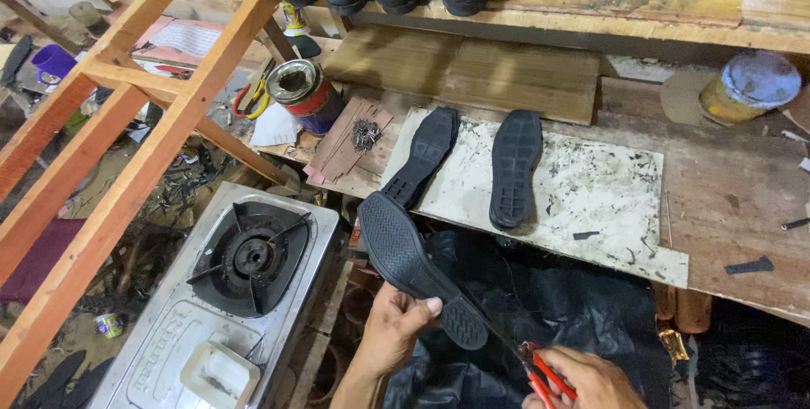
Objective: The person holds a black rubber shoe sole in one hand and trims excess rubber from its edge using red-handled scissors, rotating the sole to work around the perimeter. Trimmed soles are placed on the workbench alongside other finished soles, and the person picks up the next sole to continue trimming.
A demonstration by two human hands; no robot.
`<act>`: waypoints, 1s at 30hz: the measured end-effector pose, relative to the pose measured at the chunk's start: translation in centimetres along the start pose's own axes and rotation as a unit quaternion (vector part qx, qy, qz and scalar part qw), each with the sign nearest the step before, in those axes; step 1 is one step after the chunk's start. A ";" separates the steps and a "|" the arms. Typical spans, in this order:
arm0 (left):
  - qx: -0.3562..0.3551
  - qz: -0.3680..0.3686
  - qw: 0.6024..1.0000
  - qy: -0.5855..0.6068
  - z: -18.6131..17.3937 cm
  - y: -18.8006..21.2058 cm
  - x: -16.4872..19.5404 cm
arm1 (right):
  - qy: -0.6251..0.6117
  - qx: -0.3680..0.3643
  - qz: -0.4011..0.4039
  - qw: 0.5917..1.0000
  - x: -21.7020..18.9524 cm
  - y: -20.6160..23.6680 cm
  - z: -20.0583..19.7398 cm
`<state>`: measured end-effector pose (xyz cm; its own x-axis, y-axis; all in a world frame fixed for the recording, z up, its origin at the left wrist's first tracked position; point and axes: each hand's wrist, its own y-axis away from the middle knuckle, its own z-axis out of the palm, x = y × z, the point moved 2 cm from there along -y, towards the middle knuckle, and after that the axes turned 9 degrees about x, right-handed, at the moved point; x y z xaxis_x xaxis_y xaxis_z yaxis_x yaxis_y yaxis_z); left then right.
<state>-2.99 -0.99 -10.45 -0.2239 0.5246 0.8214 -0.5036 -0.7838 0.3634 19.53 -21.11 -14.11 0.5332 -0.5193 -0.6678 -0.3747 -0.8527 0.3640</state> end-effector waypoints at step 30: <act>-0.045 0.028 0.999 0.006 0.6 0.4 -1.1 | -0.093 0.004 0.001 0.996 4.1 0.8 4.0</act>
<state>-2.45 -2.10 -10.99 -0.2638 0.4848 0.8339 -0.5620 -0.7798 0.2756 18.38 -23.66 -19.14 0.3840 -0.5008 -0.7757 -0.3818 -0.8511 0.3604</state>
